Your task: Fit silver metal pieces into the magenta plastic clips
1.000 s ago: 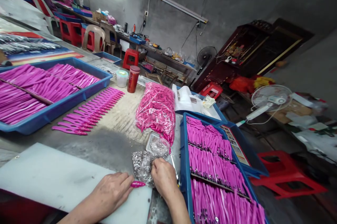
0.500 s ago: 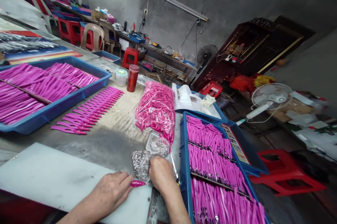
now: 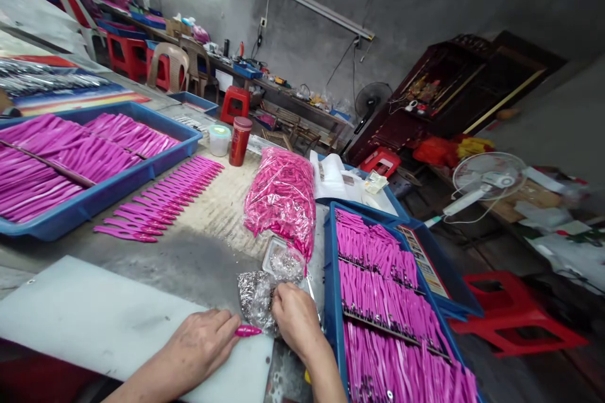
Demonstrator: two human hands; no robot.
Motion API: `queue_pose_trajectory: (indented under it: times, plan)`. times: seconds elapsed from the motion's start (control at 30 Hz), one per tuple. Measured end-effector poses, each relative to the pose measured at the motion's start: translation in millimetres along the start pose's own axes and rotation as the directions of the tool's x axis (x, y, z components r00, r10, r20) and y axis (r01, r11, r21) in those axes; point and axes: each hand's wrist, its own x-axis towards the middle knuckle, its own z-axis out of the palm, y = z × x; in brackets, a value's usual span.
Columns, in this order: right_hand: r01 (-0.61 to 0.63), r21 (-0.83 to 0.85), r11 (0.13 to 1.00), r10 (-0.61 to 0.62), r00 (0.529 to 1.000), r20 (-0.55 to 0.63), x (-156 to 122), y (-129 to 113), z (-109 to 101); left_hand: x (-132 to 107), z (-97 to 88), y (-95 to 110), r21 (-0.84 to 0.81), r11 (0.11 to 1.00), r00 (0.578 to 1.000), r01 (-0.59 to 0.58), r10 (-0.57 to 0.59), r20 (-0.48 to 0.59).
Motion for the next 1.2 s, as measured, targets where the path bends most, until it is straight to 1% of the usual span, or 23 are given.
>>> queue_pose_trajectory:
  times: [0.23, 0.3, 0.4, 0.47, 0.53, 0.63, 0.77, 0.93, 1.1, 1.2]
  plan:
    - [0.039, 0.195, 0.980, -0.032, 0.999, -0.037, -7.7, 1.8, -4.5, 2.7, -3.1, -0.2, 0.012, 1.000, 1.000, -0.002, 0.002, 0.005]
    - [0.051, 0.304, 0.951, -0.040, 0.998, -0.042, -10.7, 2.2, -4.3, 4.0, -3.9, -0.1, 0.019, 1.000, 1.000, -0.004, 0.004, 0.010]
    - [0.050, 0.488, 0.871, -0.043, 0.999, -0.026, -15.7, 2.4, -3.2, 4.8, -4.8, 0.0, 0.021, 1.000, 1.000, -0.009, 0.008, 0.016]
    - [0.043, 0.550, 0.834, -0.049, 0.999, -0.003, -19.5, 1.0, -2.5, 4.2, -4.8, 0.4, 0.015, 1.000, 1.000, -0.008, 0.008, 0.020]
    - [0.036, 0.572, 0.819, -0.059, 0.998, 0.021, -23.8, -2.5, -1.9, 3.0, -4.5, 1.0, 0.013, 1.000, 1.000, -0.002, 0.001, 0.027]
    - [0.045, 0.541, 0.840, -0.077, 0.996, 0.037, -30.5, -10.4, 0.4, 2.0, -4.0, 1.9, 0.014, 1.000, 0.999, 0.009, -0.009, 0.039]
    - [0.091, 0.436, 0.895, -0.111, 0.994, 0.019, -38.2, -20.0, 7.6, 2.8, -4.6, 2.7, 0.028, 1.000, 0.999, 0.011, -0.012, 0.035]
    - [0.134, 0.296, 0.946, -0.137, 0.990, -0.009, -40.7, -24.7, 16.3, 2.8, -4.8, 3.4, 0.031, 1.000, 1.000, -0.004, 0.003, 0.022]
    - [0.150, 0.218, 0.964, -0.150, 0.989, -0.017, -39.8, -25.8, 20.1, 2.5, -5.8, 4.2, 0.056, 0.998, 1.000, -0.012, 0.011, 0.020]
    - [0.159, 0.189, 0.969, -0.156, 0.987, -0.033, -40.3, -26.2, 23.2, 3.4, -6.2, 3.9, 0.058, 0.998, 1.000, -0.023, 0.023, -0.003]
